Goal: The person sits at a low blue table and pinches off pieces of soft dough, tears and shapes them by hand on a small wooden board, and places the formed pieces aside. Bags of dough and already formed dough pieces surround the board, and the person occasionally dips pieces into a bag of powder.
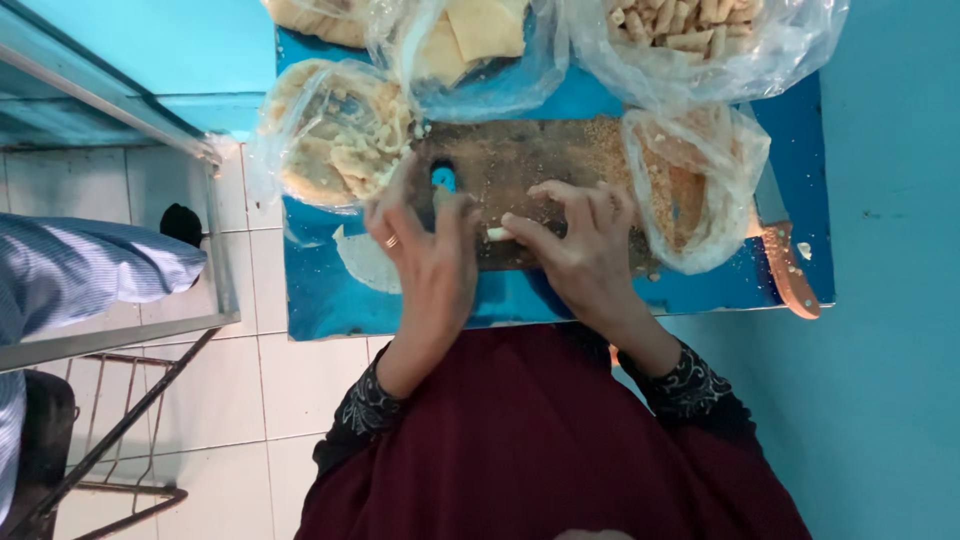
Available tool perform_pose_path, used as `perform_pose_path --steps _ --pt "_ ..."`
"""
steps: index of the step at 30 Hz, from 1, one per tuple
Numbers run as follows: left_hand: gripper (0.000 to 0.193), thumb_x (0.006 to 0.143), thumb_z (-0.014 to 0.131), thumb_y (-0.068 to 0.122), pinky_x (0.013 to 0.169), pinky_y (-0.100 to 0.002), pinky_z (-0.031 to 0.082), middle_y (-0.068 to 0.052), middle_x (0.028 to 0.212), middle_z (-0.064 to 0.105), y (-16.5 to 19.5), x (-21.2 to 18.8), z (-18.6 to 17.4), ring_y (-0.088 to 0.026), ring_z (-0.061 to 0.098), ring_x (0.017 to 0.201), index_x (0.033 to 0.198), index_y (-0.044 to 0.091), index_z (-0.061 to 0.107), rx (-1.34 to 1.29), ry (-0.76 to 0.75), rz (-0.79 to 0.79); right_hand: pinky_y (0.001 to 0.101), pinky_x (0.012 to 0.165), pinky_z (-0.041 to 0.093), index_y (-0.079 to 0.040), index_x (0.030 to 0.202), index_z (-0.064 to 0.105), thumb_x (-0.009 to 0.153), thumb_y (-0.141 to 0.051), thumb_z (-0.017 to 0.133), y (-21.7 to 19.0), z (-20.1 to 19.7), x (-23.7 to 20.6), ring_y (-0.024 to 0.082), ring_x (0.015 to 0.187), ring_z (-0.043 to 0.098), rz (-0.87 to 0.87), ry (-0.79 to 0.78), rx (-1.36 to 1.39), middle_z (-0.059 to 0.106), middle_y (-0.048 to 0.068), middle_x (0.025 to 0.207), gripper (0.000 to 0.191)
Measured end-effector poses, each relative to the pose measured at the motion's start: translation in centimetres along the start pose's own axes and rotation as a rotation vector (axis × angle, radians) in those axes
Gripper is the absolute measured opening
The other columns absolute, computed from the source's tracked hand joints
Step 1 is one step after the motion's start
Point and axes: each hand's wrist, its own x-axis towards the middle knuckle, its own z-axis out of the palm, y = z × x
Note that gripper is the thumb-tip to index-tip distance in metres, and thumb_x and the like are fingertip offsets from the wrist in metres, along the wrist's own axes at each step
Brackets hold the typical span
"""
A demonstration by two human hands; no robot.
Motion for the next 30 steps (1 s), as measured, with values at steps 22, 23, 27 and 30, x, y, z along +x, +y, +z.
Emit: perform_pose_path --steps 22,23,27,30 --pt "0.017 0.095 0.079 0.019 0.119 -0.061 0.026 -0.015 0.152 0.045 -1.3 0.7 3.7 -0.038 0.043 0.139 0.107 0.009 0.071 -0.241 -0.076 0.055 0.0269 0.092 0.056 -0.003 0.127 0.070 0.090 -0.012 0.077 5.8 2.8 0.7 0.013 0.108 0.067 0.446 -0.289 0.936 0.069 0.006 0.123 0.038" --pt "0.017 0.094 0.079 0.019 0.119 -0.061 0.026 -0.015 0.151 0.046 -1.3 0.7 4.1 -0.038 0.043 0.139 0.106 0.009 0.071 -0.248 -0.081 0.051 0.0263 0.091 0.058 -0.003 0.127 0.070 0.093 -0.012 0.077 5.6 2.9 0.9 0.013 0.107 0.069 0.463 -0.280 0.925 0.072 0.006 0.120 0.036" --pt "0.019 0.091 0.079 0.020 0.116 -0.058 0.028 -0.017 0.150 0.047 -1.1 -0.7 3.1 -0.039 0.043 0.136 0.106 0.011 0.072 -0.222 -0.079 0.051 0.0248 0.079 0.060 -0.005 0.135 0.061 0.090 -0.012 0.077 4.8 1.3 1.6 0.010 0.089 0.073 0.621 -0.467 0.971 0.077 0.007 0.100 0.048" --pt "0.031 0.091 0.081 0.026 0.113 -0.055 0.031 -0.019 0.152 0.045 -0.5 0.1 0.0 -0.040 0.044 0.135 0.113 0.007 0.070 -0.226 -0.067 0.034 0.0286 0.079 0.062 -0.007 0.135 0.056 0.094 -0.010 0.070 5.3 -1.2 3.3 0.011 0.090 0.073 0.761 -0.562 1.270 0.072 0.007 0.098 0.044"
